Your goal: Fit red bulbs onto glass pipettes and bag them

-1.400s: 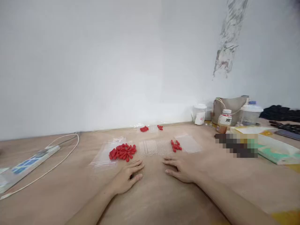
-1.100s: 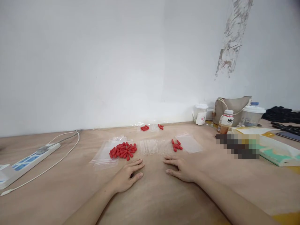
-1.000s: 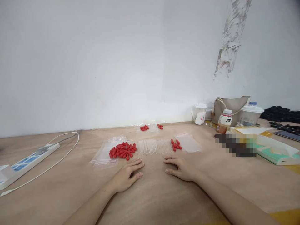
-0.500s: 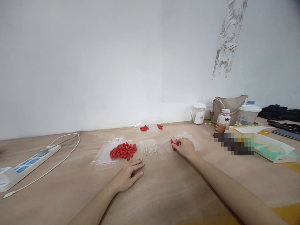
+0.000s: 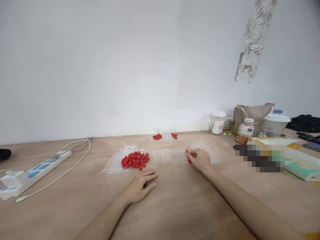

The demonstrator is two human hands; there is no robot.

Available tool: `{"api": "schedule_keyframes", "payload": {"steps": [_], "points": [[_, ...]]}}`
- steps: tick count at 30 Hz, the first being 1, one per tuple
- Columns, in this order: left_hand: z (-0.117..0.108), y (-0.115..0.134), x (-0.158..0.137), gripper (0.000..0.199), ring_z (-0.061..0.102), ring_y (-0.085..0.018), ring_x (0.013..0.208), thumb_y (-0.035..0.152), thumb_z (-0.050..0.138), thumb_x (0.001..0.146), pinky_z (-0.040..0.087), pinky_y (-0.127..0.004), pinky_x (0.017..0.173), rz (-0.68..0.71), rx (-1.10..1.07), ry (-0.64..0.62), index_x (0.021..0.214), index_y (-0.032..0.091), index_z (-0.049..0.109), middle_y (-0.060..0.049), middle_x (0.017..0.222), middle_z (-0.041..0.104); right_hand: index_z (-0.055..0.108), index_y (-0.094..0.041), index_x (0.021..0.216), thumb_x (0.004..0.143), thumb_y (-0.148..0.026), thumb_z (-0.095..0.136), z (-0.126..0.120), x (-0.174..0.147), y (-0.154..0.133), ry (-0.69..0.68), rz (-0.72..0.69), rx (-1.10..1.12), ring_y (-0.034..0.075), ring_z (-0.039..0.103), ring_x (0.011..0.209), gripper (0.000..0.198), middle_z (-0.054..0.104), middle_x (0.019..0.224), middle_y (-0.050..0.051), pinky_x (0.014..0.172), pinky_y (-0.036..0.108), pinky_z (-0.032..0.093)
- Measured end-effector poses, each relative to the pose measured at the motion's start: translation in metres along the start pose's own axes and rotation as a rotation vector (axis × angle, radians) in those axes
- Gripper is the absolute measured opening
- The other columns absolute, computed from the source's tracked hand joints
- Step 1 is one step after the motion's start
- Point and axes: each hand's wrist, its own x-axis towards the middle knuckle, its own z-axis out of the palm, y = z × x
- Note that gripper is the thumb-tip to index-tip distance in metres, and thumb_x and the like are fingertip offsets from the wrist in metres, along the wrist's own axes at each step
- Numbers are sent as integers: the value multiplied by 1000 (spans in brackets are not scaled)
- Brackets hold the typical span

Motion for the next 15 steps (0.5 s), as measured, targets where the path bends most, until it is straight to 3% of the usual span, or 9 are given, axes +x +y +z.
{"api": "schedule_keyframes", "payload": {"steps": [4,9,12,15], "points": [[2,1,2,35,43,-21,113,37,43,83,34,-38,95,16,28,105,115,26,52,-4,124,47,65,-20,76,77,-32,46,-7,-16,-22,-70,-246,224,16,53,72,22,61,69,2,69,26,37],[-6,2,20,19,47,-23,96,28,45,80,36,-39,87,-92,201,506,79,21,63,-7,97,55,63,-21,80,76,-26,50,-9,-35,-43,-205,-365,388,15,53,77,14,62,76,1,73,28,38],[-11,1,41,15,44,-25,96,28,48,76,34,-40,86,-219,303,518,70,21,60,-6,97,52,63,-22,78,76,-26,51,-6,-39,-44,-210,-352,379,15,52,76,13,60,75,1,73,29,38],[-8,-1,67,15,36,-29,107,34,52,73,31,-42,86,-418,350,439,79,22,60,-8,111,46,64,-22,76,76,-30,52,-3,-40,-43,-201,-350,347,15,52,76,14,58,74,2,72,29,37]]}}
